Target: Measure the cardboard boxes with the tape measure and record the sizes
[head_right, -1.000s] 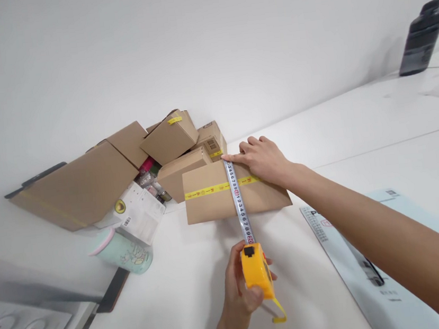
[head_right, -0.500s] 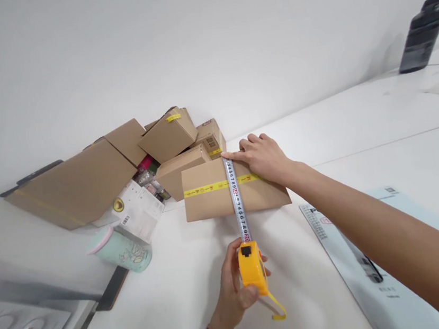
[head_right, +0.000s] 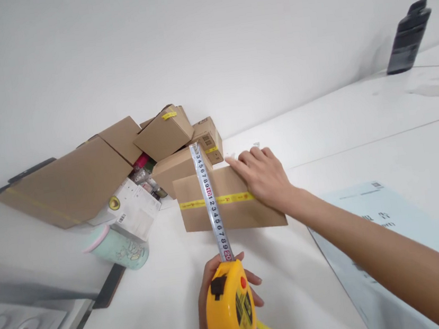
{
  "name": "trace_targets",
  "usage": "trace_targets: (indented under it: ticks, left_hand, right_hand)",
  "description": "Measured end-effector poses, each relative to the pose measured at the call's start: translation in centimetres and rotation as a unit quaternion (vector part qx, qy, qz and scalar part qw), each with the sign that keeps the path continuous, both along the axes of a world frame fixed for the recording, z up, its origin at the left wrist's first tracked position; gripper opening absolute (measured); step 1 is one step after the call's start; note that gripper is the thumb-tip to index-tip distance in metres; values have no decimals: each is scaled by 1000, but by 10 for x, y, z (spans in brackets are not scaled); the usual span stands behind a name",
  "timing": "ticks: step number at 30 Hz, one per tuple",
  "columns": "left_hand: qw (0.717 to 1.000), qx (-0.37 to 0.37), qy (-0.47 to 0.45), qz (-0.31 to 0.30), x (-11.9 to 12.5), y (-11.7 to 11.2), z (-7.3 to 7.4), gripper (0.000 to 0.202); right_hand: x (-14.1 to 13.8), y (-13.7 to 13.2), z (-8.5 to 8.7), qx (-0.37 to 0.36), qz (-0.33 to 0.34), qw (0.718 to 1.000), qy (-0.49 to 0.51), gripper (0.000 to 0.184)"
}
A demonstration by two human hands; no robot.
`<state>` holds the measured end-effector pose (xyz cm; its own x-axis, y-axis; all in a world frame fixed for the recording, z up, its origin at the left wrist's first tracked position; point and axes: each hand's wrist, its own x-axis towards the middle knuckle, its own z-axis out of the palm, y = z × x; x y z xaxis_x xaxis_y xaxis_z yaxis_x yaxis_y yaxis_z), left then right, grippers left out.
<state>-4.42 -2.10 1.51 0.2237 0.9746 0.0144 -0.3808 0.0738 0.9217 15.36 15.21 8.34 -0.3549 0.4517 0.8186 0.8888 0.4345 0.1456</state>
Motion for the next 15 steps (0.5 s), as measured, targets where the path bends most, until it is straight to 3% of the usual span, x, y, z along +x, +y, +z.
trace_targets:
  ticks: [3,6,8,10,11,13,15]
  left_hand:
    - [997,-60,-45,-27,2,0,4,39]
    - [993,-86,-74,-41,6,-3,3,32]
    - [993,-87,-61,-44,6,-10,0,32]
    - [994,-87,-13,-58,3,-18,-2,37]
    - [993,-89,20,-70,1,-22,-2,42]
    - [985,-91,99,-106,-2,-28,-1,51]
    - [969,-80,185,-145,-1,-31,-2,58]
  right_hand:
    - [-4,-25,-27,38,23,999,-16,40]
    - [0,-38,-56,30,66,997,-23,48]
    - [7,-45,-65,-10,95,995,19,52]
    - [15,-53,-62,-71,109,981,147,46]
    - [20,-58,-56,-109,110,960,232,41]
    - [30,-72,-40,-189,113,896,384,38]
    - [40,-87,-24,-251,124,843,459,44]
